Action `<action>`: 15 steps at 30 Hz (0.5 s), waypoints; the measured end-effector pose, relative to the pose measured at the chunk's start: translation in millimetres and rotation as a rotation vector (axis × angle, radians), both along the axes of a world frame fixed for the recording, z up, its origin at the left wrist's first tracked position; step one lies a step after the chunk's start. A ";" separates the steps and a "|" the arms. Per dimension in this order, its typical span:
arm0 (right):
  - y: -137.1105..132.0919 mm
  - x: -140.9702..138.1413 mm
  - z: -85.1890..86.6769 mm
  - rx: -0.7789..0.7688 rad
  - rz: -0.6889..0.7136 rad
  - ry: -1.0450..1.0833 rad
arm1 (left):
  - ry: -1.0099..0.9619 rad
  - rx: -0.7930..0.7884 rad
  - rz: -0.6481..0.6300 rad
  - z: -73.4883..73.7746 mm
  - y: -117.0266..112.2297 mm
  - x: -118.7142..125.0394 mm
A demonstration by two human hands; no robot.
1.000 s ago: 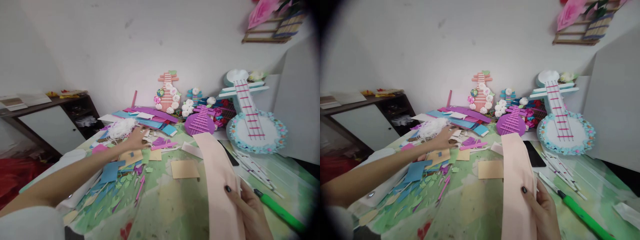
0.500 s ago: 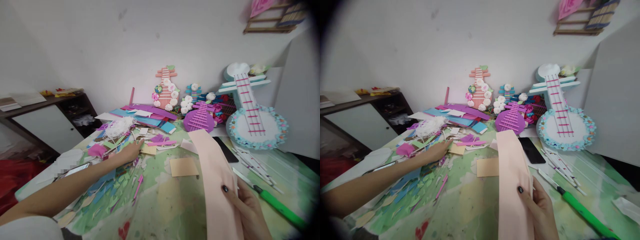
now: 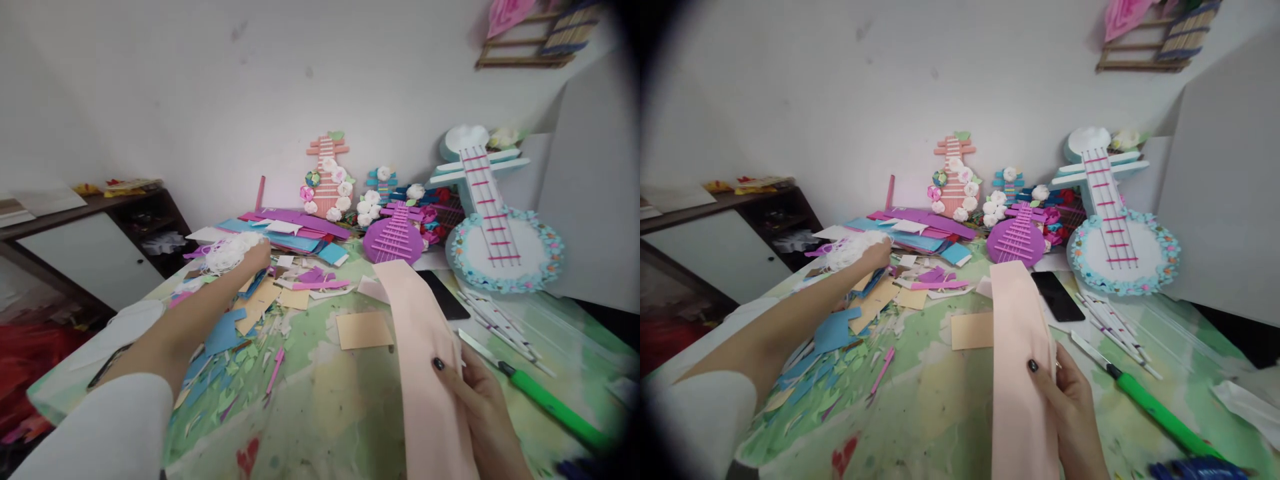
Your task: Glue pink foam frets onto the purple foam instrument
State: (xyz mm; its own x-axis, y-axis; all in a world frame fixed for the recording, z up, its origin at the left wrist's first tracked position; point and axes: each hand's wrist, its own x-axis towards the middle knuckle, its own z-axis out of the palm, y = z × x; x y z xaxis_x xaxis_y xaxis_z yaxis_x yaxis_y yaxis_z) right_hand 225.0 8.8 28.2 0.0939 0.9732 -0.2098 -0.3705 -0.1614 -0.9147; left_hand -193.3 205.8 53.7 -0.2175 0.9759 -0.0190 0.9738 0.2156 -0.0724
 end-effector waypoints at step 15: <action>-6.6 -11.8 9.9 0.001 -0.019 0.009 | 0.095 0.063 -0.681 -59.8 -40.8 120.2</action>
State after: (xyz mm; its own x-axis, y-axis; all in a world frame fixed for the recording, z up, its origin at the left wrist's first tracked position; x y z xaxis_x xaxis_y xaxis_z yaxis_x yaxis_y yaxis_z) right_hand 213.2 2.2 38.1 0.1108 0.9715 -0.2096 -0.3820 -0.1530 -0.9114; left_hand -73.2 165.0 -6.1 0.4460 0.8945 0.0310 0.8840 -0.4349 -0.1715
